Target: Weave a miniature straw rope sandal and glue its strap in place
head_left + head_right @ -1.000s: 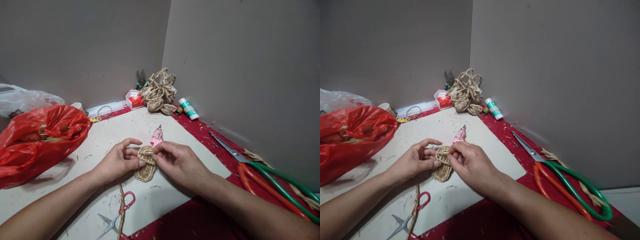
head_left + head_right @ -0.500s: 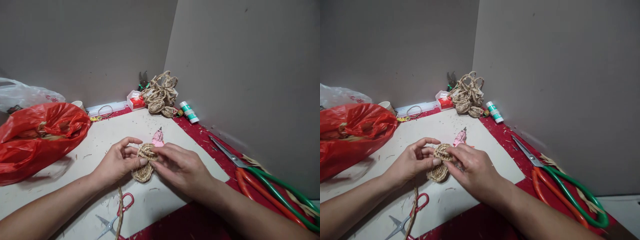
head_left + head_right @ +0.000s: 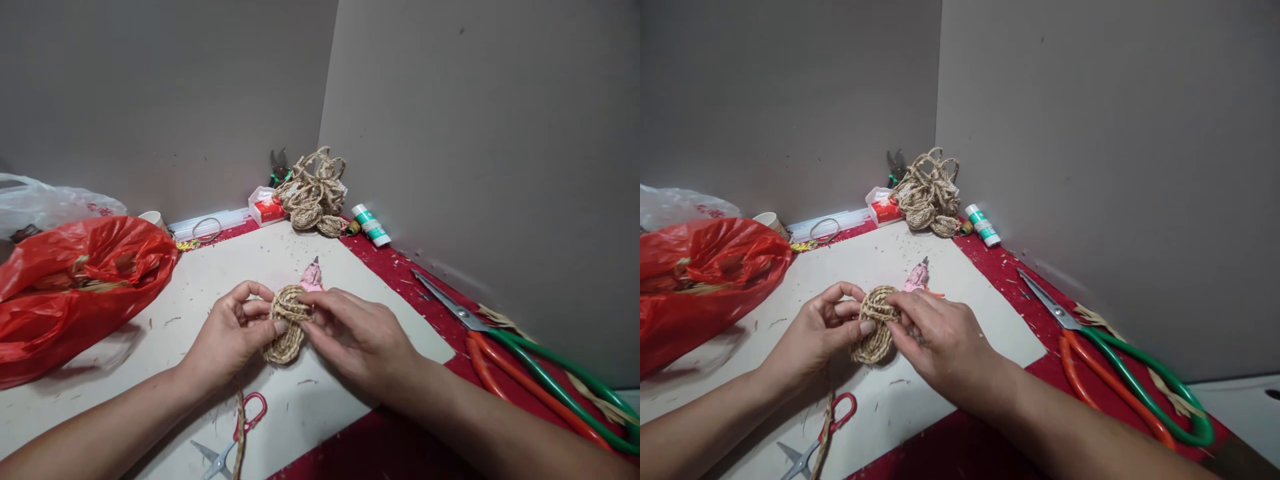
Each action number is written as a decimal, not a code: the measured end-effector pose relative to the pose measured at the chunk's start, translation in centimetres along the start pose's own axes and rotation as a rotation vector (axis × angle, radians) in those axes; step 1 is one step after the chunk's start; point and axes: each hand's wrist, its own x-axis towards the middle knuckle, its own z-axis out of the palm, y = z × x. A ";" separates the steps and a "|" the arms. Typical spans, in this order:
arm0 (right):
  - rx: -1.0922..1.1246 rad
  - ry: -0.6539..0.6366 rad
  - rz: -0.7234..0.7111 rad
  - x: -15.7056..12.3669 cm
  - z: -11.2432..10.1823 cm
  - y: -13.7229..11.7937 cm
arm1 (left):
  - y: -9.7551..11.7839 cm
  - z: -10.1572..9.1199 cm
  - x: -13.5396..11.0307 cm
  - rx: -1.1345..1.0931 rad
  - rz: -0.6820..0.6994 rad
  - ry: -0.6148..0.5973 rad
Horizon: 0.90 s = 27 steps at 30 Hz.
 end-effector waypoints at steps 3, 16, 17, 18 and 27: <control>-0.026 0.013 -0.031 -0.1 0.0 0.1 | -0.1 0.1 -0.1 0.026 0.013 0.033; 0.031 0.042 -0.012 0.0 0.2 0.0 | -0.3 0.5 -0.1 0.012 0.046 0.170; 0.030 0.048 -0.016 0.0 0.2 0.0 | -0.3 0.5 -0.1 0.013 0.045 0.176; 0.027 0.053 -0.021 -0.1 0.2 0.0 | -0.4 0.6 -0.1 0.017 0.043 0.181; 0.030 0.069 -0.024 0.0 0.1 -0.1 | -0.6 0.7 -0.4 -0.023 0.029 0.186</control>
